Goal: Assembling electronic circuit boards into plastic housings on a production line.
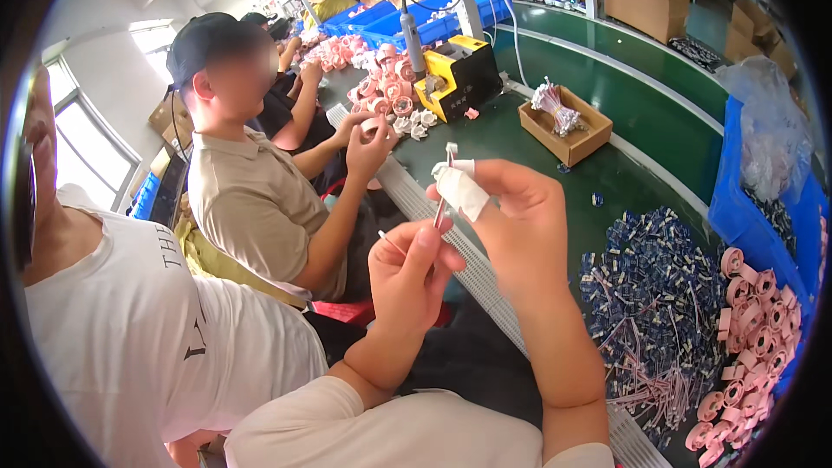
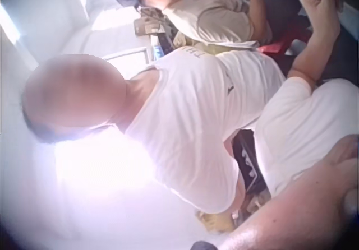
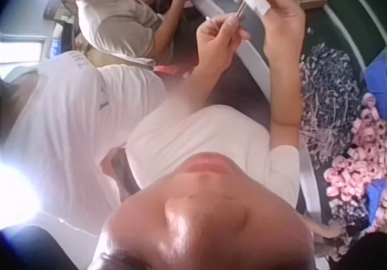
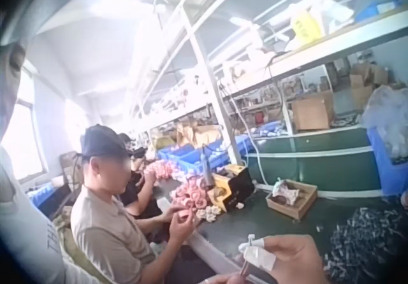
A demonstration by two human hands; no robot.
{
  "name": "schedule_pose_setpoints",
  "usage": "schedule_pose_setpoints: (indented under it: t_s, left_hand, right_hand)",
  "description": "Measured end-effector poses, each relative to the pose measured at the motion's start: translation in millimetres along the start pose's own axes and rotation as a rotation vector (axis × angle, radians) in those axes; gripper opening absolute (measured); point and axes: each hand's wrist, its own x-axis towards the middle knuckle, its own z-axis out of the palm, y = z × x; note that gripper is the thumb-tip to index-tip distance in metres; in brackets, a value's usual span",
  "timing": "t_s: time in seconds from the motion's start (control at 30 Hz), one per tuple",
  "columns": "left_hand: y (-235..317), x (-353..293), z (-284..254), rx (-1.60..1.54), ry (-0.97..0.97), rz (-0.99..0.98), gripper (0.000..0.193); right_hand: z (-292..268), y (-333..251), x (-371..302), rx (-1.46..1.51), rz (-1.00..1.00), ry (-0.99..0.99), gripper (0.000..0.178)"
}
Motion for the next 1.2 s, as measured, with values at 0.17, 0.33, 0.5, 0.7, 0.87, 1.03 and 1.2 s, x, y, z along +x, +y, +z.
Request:
schedule_pose_setpoints:
  t_s: [0.17,0.33,0.5,0.7,0.87,1.03,1.2]
  left_hand:
    - [-6,0,1,0.029,-0.026,-0.036,0.019]
    - [-14,5,-4,0.044,-0.055,-0.038,0.020]
    - [-28,14,-3,0.116,-0.099,-0.056,0.019]
    - [-36,13,4,0.090,-0.095,-0.124,0.016]
    - [-38,15,5,0.119,-0.050,-0.068,0.019]
    - [-32,40,-1,-0.032,-0.073,0.115,0.031]
    - [-17,52,4,-0.044,-0.173,0.148,0.013]
  right_hand:
    - [-8,5,0,0.187,-0.060,0.062,0.015]
    - [-12,10,1,0.071,-0.016,0.087,0.023]
    - [-13,16,5,0.084,-0.174,0.153,0.016]
    - [-24,19,3,0.025,-0.155,0.173,0.017]
    - [-21,16,3,0.037,-0.112,0.174,0.016]
    - [-29,7,3,-0.317,-0.288,0.203,0.011]
    - [-22,-1,3,-0.332,-0.117,0.006,0.005]
